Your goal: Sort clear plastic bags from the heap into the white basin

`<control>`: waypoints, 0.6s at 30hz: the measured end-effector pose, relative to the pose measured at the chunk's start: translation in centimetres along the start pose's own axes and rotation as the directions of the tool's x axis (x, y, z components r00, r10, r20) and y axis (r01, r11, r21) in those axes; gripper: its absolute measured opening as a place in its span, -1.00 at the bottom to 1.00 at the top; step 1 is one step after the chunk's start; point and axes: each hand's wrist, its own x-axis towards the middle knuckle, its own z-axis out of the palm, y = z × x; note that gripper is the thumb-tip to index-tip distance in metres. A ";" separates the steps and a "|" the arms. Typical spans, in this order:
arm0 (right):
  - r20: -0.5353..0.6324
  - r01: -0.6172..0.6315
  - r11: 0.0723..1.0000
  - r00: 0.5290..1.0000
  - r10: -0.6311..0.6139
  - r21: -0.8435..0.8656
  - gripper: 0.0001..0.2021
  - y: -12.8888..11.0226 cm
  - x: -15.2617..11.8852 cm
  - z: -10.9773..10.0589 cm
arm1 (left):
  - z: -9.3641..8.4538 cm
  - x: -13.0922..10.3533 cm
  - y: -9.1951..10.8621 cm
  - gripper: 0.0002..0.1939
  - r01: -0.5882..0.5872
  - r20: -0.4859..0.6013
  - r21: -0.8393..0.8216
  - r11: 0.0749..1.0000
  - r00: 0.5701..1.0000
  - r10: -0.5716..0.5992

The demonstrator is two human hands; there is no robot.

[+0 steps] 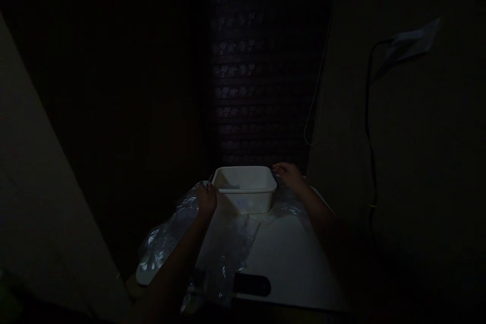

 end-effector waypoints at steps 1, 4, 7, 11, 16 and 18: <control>-0.010 -0.003 1.000 1.000 0.003 -0.001 -0.79 -0.2 -0.3 -0.4 | -0.4 -0.5 0.3 -0.63 -0.033 -0.013 0.041 0.999 0.999 0.033; 0.015 -0.024 0.999 1.000 0.024 -0.043 -0.77 -0.5 -2.2 -0.8 | -1.9 -2.3 1.0 -0.63 -0.211 0.043 0.184 0.960 0.977 0.207; 0.104 -0.027 0.984 0.994 0.045 -0.177 -0.78 -0.4 -5.4 -0.6 | -3.1 -4.5 1.7 -0.68 -0.479 0.287 0.340 0.810 0.872 0.396; 0.266 0.023 0.922 0.960 0.088 -0.387 -0.78 0.5 -10.0 -0.6 | -3.9 -6.9 3.3 -0.74 -0.641 0.420 0.362 0.677 0.761 0.495; 0.292 -0.070 0.870 0.926 0.239 -0.488 -0.78 1.6 -12.2 -1.1 | -3.0 -8.7 4.7 -0.77 -0.720 0.674 0.223 0.657 0.601 0.430; 0.314 -0.079 0.867 0.913 0.261 -0.491 -0.79 2.0 -12.4 -0.8 | -2.1 -9.3 4.6 -0.77 -0.743 0.774 0.169 0.648 0.507 0.379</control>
